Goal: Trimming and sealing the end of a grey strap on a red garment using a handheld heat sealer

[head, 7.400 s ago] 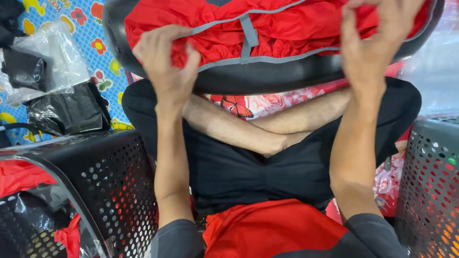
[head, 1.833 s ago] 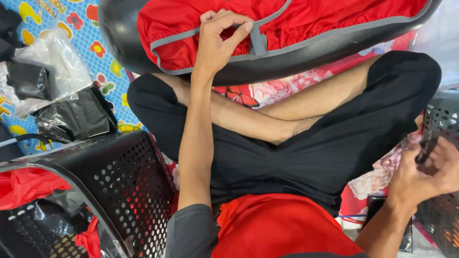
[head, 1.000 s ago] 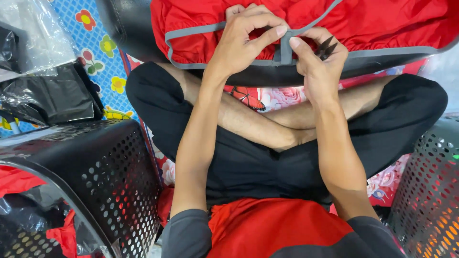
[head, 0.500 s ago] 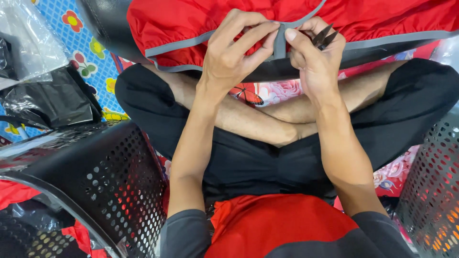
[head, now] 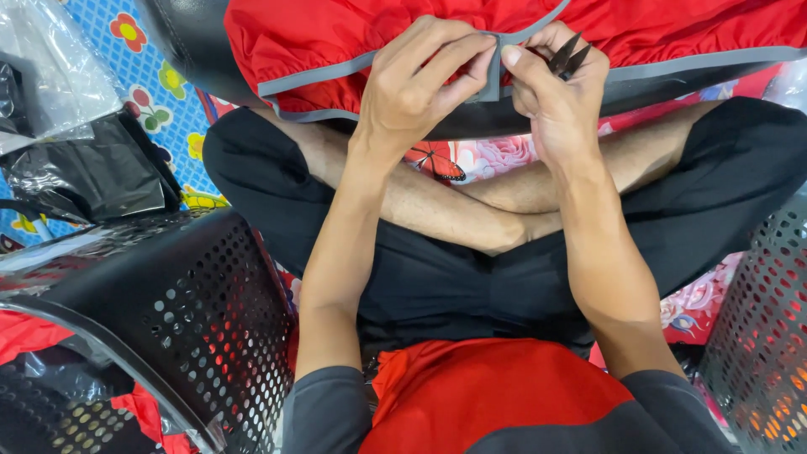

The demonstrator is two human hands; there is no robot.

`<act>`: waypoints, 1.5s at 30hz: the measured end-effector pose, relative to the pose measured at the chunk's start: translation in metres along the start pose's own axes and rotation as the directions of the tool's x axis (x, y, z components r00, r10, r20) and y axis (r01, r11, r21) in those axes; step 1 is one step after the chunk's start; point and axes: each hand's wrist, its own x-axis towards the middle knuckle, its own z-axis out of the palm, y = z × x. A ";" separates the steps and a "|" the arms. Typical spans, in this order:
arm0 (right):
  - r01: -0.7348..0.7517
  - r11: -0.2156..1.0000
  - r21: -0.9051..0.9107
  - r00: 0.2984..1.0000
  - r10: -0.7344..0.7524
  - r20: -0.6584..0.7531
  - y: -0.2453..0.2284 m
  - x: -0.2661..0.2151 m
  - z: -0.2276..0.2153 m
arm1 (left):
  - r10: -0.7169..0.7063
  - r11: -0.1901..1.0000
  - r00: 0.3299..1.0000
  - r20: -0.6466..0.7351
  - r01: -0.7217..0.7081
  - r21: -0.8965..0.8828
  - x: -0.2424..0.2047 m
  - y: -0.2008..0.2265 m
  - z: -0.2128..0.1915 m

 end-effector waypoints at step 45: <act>0.503 0.410 -0.760 0.839 -0.444 0.315 -0.029 -0.025 0.037 | -0.359 0.729 0.888 0.286 0.458 -0.508 -0.016 -0.038 0.001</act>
